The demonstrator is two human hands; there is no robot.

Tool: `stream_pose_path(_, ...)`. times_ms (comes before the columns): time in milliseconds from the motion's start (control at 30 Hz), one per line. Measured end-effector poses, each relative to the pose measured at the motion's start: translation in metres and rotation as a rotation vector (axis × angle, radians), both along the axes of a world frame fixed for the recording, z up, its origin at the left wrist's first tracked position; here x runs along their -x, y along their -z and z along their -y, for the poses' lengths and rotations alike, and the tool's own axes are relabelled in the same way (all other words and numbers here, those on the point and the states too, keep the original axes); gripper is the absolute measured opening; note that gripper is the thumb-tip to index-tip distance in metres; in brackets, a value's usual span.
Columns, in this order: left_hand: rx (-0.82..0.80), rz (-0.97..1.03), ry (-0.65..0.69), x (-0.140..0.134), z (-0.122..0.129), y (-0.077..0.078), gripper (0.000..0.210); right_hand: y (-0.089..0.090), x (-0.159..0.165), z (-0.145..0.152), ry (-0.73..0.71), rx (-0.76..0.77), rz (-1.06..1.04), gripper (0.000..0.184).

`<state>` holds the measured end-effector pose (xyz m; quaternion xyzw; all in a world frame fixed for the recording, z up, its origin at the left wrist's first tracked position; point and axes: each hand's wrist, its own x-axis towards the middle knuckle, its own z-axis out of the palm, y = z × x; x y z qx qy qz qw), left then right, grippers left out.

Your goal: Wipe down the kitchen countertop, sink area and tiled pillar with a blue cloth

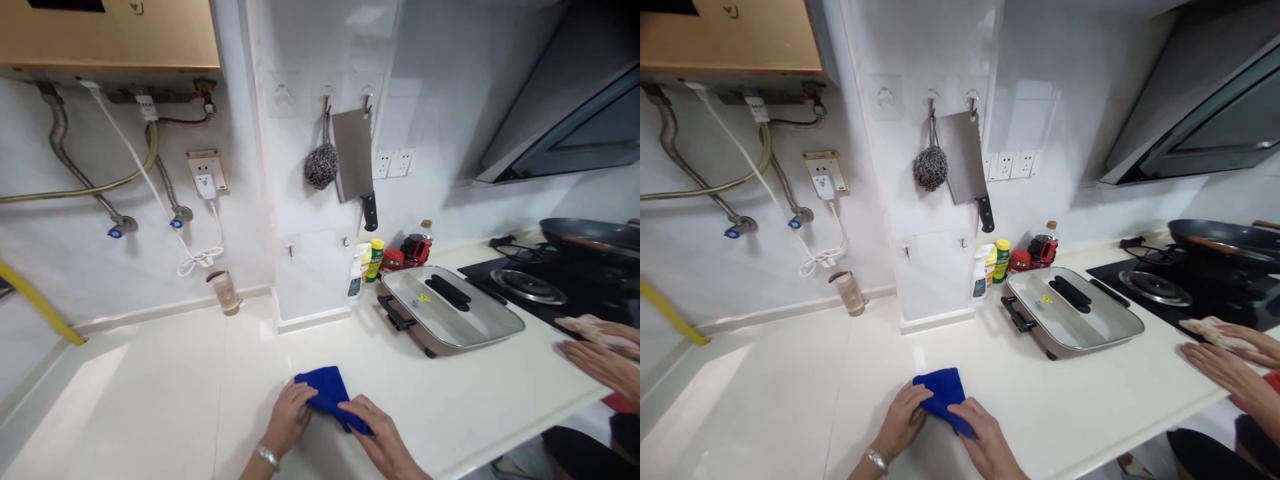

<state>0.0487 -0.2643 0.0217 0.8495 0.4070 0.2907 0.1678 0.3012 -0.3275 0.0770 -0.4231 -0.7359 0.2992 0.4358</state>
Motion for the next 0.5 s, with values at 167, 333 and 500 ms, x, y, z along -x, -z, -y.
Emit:
stream_pose_path(167,-0.013,0.036,-0.052,-0.012,-0.021,-0.022,0.02,-0.031,-0.033,-0.017,0.248,-0.009,-0.009,0.03)
stream_pose_path(333,-0.124,0.04,-0.087,-0.005,-0.054,-0.06,0.024,-0.042,-0.053,-0.045,0.297,-0.045,0.016,0.033)
stream_pose_path(500,-0.278,-0.01,-0.096,0.015,-0.063,-0.083,0.029,-0.03,-0.06,-0.057,0.248,-0.18,0.103,0.029)
